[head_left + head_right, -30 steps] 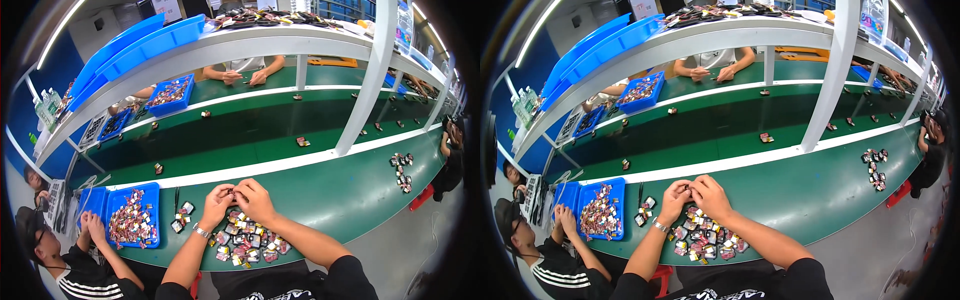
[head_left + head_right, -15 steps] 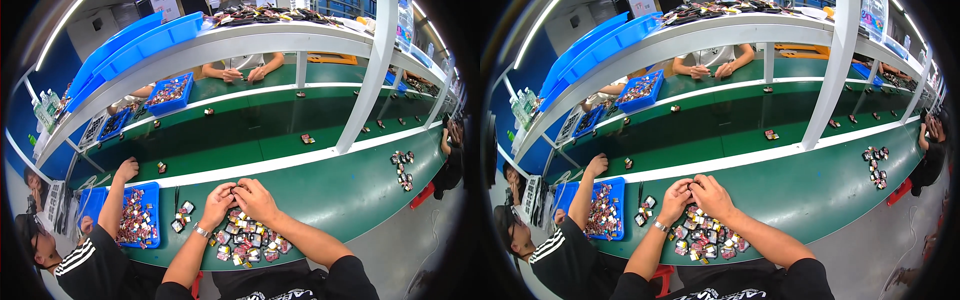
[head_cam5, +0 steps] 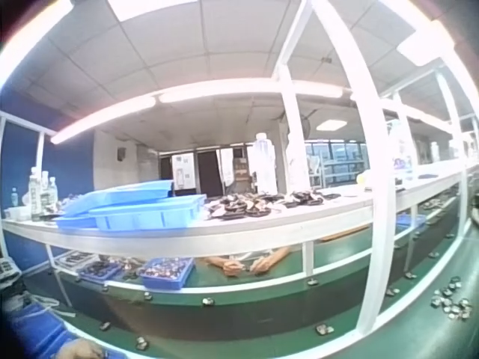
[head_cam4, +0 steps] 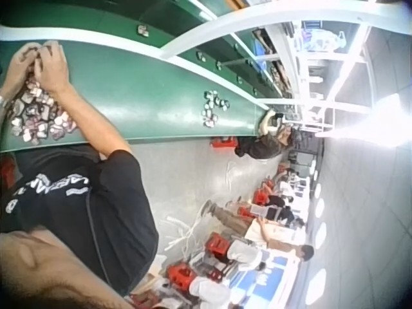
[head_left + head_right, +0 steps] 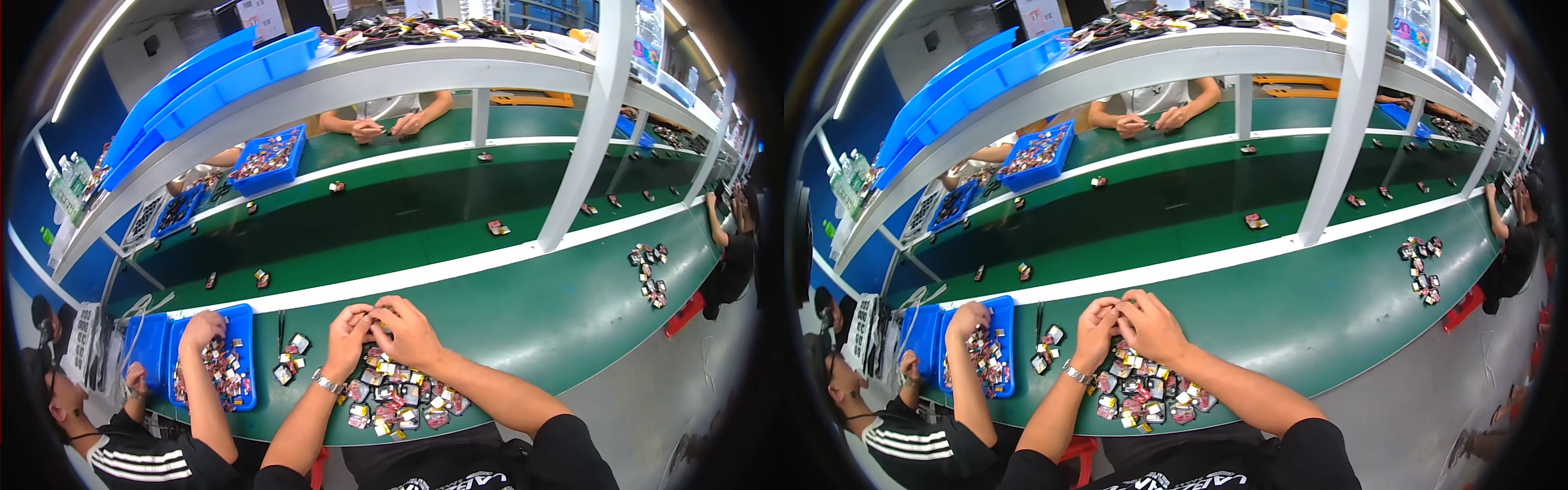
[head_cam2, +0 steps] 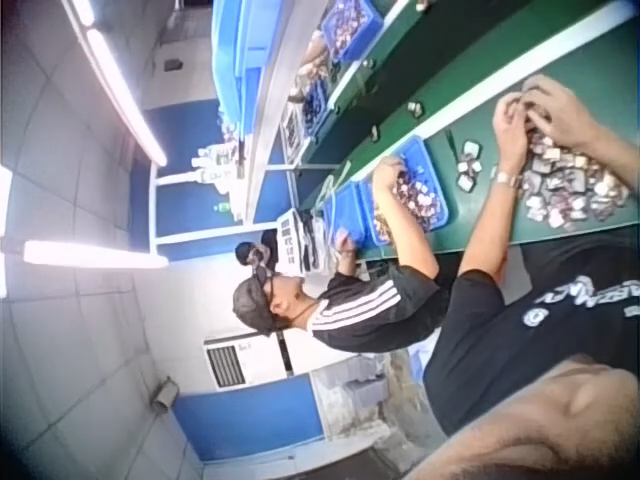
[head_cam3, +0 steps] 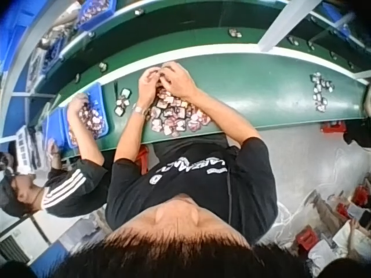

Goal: Assembling small electronic components on a production line.

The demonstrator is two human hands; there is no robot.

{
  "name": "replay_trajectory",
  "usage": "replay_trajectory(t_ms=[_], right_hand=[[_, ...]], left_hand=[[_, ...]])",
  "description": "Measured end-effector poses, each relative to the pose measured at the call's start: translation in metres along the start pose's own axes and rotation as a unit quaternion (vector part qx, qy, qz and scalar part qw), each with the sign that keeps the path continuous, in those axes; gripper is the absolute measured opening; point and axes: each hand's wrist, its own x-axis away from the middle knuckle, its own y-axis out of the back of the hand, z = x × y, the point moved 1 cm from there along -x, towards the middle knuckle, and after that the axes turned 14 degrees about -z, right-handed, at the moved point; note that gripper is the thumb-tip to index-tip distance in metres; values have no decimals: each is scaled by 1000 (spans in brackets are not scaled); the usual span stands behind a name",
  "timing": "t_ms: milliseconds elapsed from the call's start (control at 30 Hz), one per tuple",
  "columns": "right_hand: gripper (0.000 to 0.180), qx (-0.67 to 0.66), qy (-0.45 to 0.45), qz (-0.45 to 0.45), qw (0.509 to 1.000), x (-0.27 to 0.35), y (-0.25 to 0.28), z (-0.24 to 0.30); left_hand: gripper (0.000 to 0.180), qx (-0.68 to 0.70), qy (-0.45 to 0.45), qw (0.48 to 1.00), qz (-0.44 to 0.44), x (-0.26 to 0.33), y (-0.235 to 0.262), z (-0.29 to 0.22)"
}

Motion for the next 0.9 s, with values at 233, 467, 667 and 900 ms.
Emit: replay_trajectory(t_ms=[233,467,667,900], right_hand=[[14,-90,-190,23,977,-14,-4,-17],[17,60,-264,-55,961,-89,-30,-134],[17,231,-95,-50,967,-99,-41,-133],[29,78,-54,188,978,-114,-165,-63]], left_hand=[[25,-44,-49,998,-17,3,-8,-6],[22,-74,-157,981,-92,-13,9,1],[17,-117,-172,970,-124,-6,10,-6],[13,-391,-349,850,-47,2,8,-13]])
